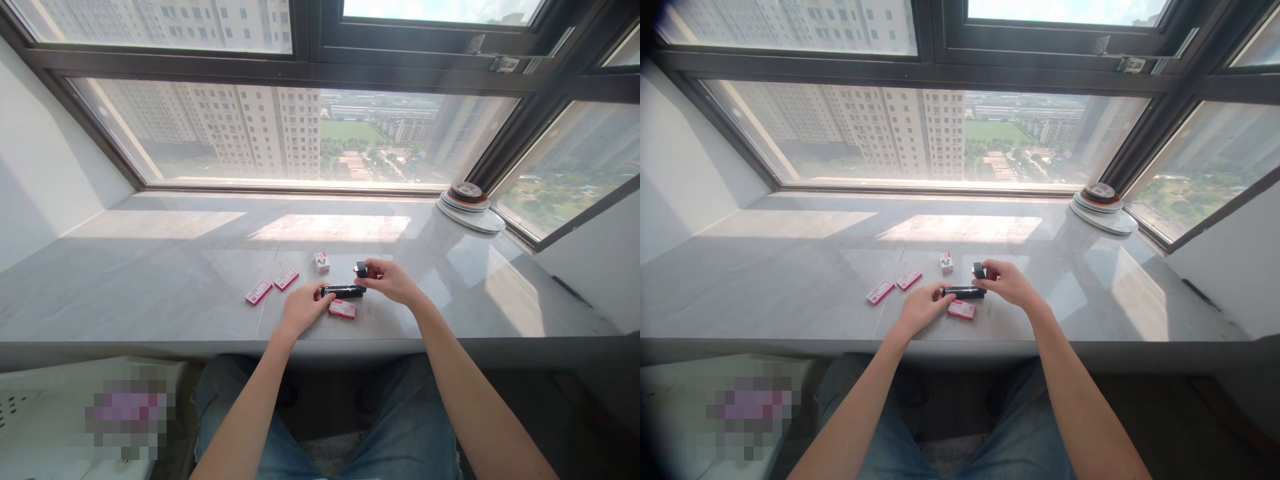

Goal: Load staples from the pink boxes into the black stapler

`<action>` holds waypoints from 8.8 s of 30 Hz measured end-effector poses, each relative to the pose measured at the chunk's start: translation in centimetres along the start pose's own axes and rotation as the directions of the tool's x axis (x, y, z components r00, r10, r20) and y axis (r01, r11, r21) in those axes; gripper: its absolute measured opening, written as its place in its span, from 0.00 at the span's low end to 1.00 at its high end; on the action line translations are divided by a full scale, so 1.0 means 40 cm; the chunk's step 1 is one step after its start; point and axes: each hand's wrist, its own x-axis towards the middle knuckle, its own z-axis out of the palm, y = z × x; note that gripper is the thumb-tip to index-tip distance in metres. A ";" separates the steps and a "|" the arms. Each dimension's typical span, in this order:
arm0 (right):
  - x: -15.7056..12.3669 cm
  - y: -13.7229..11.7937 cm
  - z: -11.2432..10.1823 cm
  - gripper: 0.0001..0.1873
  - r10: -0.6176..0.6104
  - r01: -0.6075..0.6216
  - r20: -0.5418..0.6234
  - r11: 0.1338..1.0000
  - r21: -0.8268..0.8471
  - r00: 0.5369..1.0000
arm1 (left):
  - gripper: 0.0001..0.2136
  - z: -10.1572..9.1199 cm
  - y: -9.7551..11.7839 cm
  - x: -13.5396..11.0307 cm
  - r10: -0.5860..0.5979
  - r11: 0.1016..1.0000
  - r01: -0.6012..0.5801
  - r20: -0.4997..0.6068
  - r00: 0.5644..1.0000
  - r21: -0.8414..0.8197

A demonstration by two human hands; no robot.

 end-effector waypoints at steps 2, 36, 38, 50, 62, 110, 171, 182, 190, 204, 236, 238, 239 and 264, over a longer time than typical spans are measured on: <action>0.023 -0.015 0.025 0.21 -0.042 0.050 0.064 0.990 -0.134 0.997 | 0.16 0.004 -0.002 -0.002 -0.004 1.000 0.004 -0.004 1.000 -0.010; -0.109 0.058 0.067 0.30 0.184 -0.258 -0.315 0.942 -0.214 0.931 | 0.14 -0.161 -0.196 -0.153 0.106 0.954 -0.010 -0.304 0.947 0.300; -0.113 0.054 0.072 0.31 0.196 -0.271 -0.320 0.940 -0.207 0.927 | 0.21 -0.189 -0.241 -0.138 0.088 0.969 -0.022 -0.262 0.961 0.245; -0.136 0.045 0.095 0.32 0.210 -0.285 -0.366 0.944 -0.164 0.907 | 0.33 -0.125 -0.178 -0.129 0.145 0.969 -0.085 -0.253 0.956 0.232; -0.138 0.044 0.108 0.31 0.253 -0.306 -0.333 0.945 -0.117 0.908 | 0.32 -0.014 -0.132 -0.004 0.154 0.954 -0.102 -0.172 0.973 0.281; 0.021 0.038 0.296 0.29 -0.020 0.012 -0.157 0.999 -0.051 0.987 | 0.21 -0.189 -0.183 -0.074 0.177 0.984 -0.140 -0.618 0.766 0.109; -0.110 0.050 0.250 0.33 0.061 -0.181 -0.178 0.572 -0.800 0.982 | 0.32 0.041 -0.112 -0.015 0.134 0.910 -0.054 -0.168 0.977 0.411; -0.106 0.041 0.269 0.34 0.053 -0.195 -0.202 0.583 -0.789 0.978 | 0.32 0.043 -0.092 -0.036 0.124 0.905 -0.048 -0.154 0.980 0.423; -0.108 0.031 0.262 0.34 0.066 -0.204 -0.204 0.575 -0.792 0.977 | 0.32 0.036 -0.090 -0.039 0.125 0.906 -0.048 -0.157 0.980 0.421; -0.108 0.016 0.263 0.37 0.105 -0.228 -0.204 0.534 -0.814 0.973 | 0.32 0.029 -0.076 -0.044 0.129 0.831 -0.013 -0.170 0.977 0.556; -0.103 0.000 0.294 0.45 0.128 -0.268 -0.235 0.471 -0.840 0.963 | 0.41 0.034 -0.060 -0.048 0.104 0.842 0.002 -0.166 0.981 0.539; -0.103 0.000 0.296 0.45 0.128 -0.271 -0.239 0.471 -0.839 0.963 | 0.41 0.034 -0.059 -0.048 0.098 0.842 0.004 -0.160 0.982 0.540; -0.103 0.000 0.297 0.45 0.127 -0.272 -0.241 0.472 -0.839 0.962 | 0.41 0.034 -0.059 -0.048 0.095 0.841 0.005 -0.158 0.983 0.542; -0.114 0.006 0.287 0.43 0.150 -0.273 -0.229 0.507 -0.818 0.962 | 0.35 0.022 -0.064 -0.053 0.095 0.843 0.010 -0.167 0.981 0.538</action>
